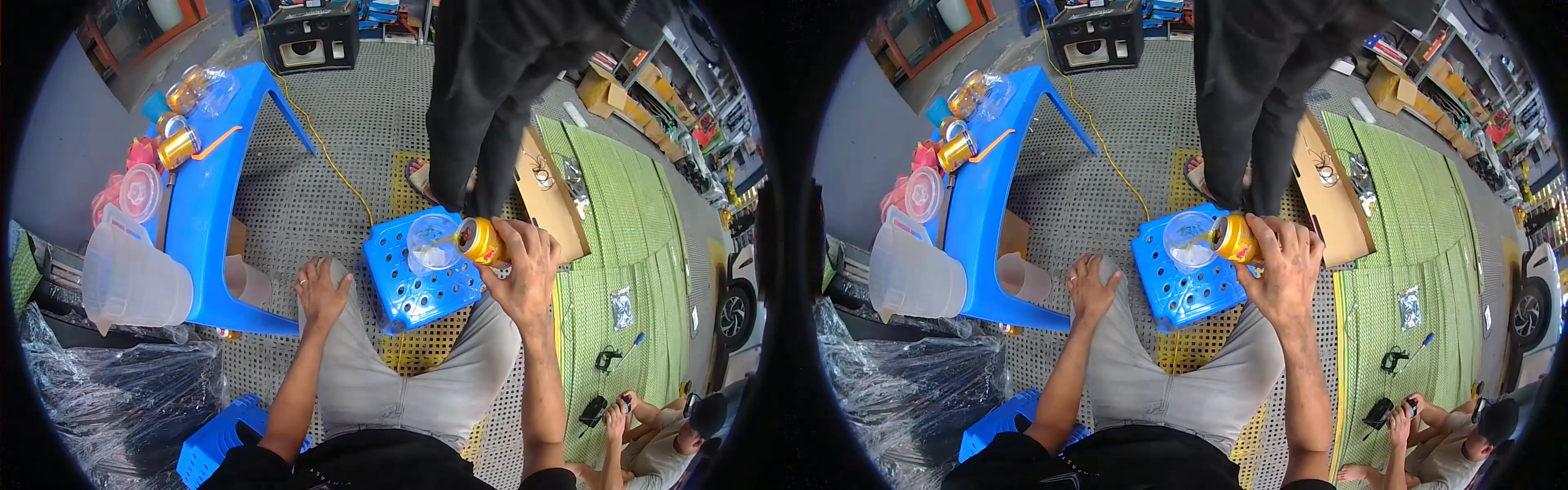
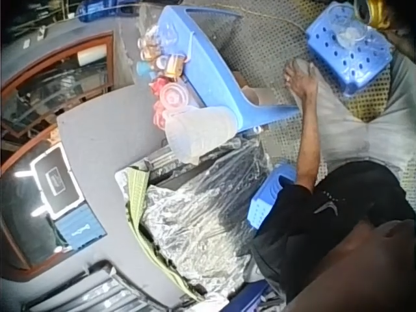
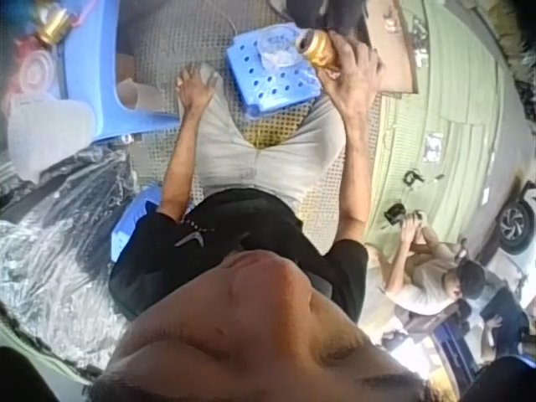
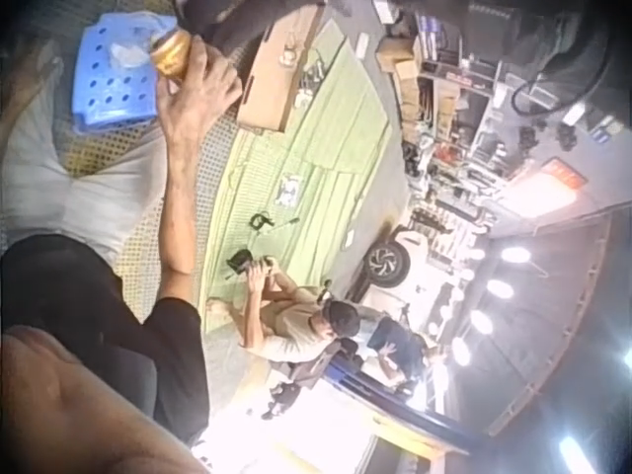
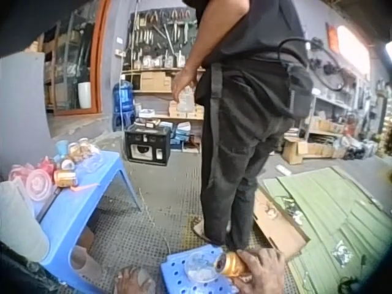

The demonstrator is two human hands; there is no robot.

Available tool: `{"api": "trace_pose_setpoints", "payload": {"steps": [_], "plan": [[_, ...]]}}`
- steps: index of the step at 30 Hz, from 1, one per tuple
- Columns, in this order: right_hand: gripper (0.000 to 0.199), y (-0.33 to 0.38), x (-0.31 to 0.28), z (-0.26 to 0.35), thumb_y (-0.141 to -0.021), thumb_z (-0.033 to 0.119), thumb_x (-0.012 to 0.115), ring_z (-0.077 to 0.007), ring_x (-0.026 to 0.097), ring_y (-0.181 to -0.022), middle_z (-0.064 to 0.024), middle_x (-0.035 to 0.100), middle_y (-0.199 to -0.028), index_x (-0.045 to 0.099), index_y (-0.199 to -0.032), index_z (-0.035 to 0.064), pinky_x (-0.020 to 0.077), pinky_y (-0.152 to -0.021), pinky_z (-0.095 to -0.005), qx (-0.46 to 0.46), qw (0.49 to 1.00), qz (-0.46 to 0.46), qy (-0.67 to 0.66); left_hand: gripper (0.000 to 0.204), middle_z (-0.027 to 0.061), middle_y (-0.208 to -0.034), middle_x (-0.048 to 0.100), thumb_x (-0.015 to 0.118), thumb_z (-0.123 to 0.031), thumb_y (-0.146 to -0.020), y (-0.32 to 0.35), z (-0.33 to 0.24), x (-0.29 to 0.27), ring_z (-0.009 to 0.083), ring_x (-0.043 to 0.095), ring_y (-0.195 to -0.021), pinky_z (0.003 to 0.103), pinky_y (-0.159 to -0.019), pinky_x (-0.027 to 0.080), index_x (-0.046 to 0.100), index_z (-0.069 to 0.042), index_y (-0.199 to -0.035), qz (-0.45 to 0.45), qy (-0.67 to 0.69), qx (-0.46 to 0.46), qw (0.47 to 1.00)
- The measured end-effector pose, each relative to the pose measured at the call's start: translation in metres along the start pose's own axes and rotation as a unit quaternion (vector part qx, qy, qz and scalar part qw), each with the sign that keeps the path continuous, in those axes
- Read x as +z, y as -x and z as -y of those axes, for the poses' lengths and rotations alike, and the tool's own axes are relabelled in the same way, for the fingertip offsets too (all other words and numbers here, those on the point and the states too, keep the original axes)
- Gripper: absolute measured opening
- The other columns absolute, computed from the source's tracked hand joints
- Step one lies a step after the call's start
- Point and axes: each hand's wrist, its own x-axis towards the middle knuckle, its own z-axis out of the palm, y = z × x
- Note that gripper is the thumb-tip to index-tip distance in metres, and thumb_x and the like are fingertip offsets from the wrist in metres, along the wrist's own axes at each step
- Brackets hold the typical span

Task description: The recorder is assembling automotive lighting components with colleagues.

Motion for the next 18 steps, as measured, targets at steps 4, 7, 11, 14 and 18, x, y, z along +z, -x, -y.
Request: {"api": "trace_pose_setpoints", "payload": {"steps": [4, 7, 11, 14, 18], "plan": [[0.074, -0.005, -0.004, 0.0, -0.061, 0.015, 0.086, -0.0271, 0.056, -0.112, -0.0048, 0.062, -0.119, 0.062, -0.13, 0.015, 0.0372, -0.103, -0.0491, -0.014, 0.999, 0.009, 0.029, 0.066, 0.0133, -0.145, 0.044, 0.073, -0.046, -0.086, -0.002, -0.001, -0.004, 0.0343, 0.033, -0.139, 0.055, -0.113, 0.024, 0.056, -0.01, -0.138, 0.019, 0.001, -0.012, 1.0], [0.073, -0.009, -0.008, 0.001, -0.061, 0.013, 0.085, -0.0271, 0.055, -0.114, -0.0049, 0.06, -0.12, 0.062, -0.13, 0.0163, 0.0345, -0.109, -0.0524, -0.024, 0.998, 0.017, 0.047, 0.066, 0.0131, -0.145, 0.044, 0.074, -0.046, -0.085, -0.003, -0.002, -0.004, 0.0344, 0.033, -0.138, 0.055, -0.113, 0.024, 0.057, -0.01, -0.138, 0.027, 0.006, -0.022, 0.999], [0.071, -0.012, -0.011, 0.003, -0.065, 0.01, 0.08, -0.0258, 0.054, -0.115, -0.0034, 0.059, -0.119, 0.06, -0.132, 0.0202, 0.0285, -0.115, -0.0582, -0.041, 0.996, 0.042, 0.065, 0.066, 0.0128, -0.144, 0.046, 0.074, -0.046, -0.085, -0.004, -0.004, -0.003, 0.0341, 0.035, -0.138, 0.054, -0.113, 0.026, 0.057, -0.01, -0.137, 0.02, 0.001, -0.017, 1.0], [0.069, -0.016, -0.012, 0.004, -0.065, 0.009, 0.079, -0.0255, 0.054, -0.116, -0.0031, 0.059, -0.119, 0.061, -0.13, 0.0206, 0.0277, -0.115, -0.0602, -0.054, 0.995, 0.048, 0.075, 0.065, 0.0126, -0.144, 0.047, 0.075, -0.045, -0.084, -0.004, -0.005, -0.002, 0.0337, 0.036, -0.137, 0.053, -0.113, 0.026, 0.058, -0.01, -0.136, 0.016, 0.003, -0.014, 1.0], [0.066, -0.02, -0.013, 0.005, -0.066, 0.008, 0.078, -0.0256, 0.054, -0.116, -0.0029, 0.059, -0.118, 0.062, -0.129, 0.0205, 0.0281, -0.115, -0.0619, -0.079, 0.992, 0.05, 0.09, 0.063, 0.0127, -0.143, 0.047, 0.075, -0.044, -0.084, -0.004, -0.006, -0.003, 0.0337, 0.037, -0.137, 0.052, -0.113, 0.028, 0.059, -0.01, -0.135, 0.01, 0.011, -0.003, 1.0]]}}
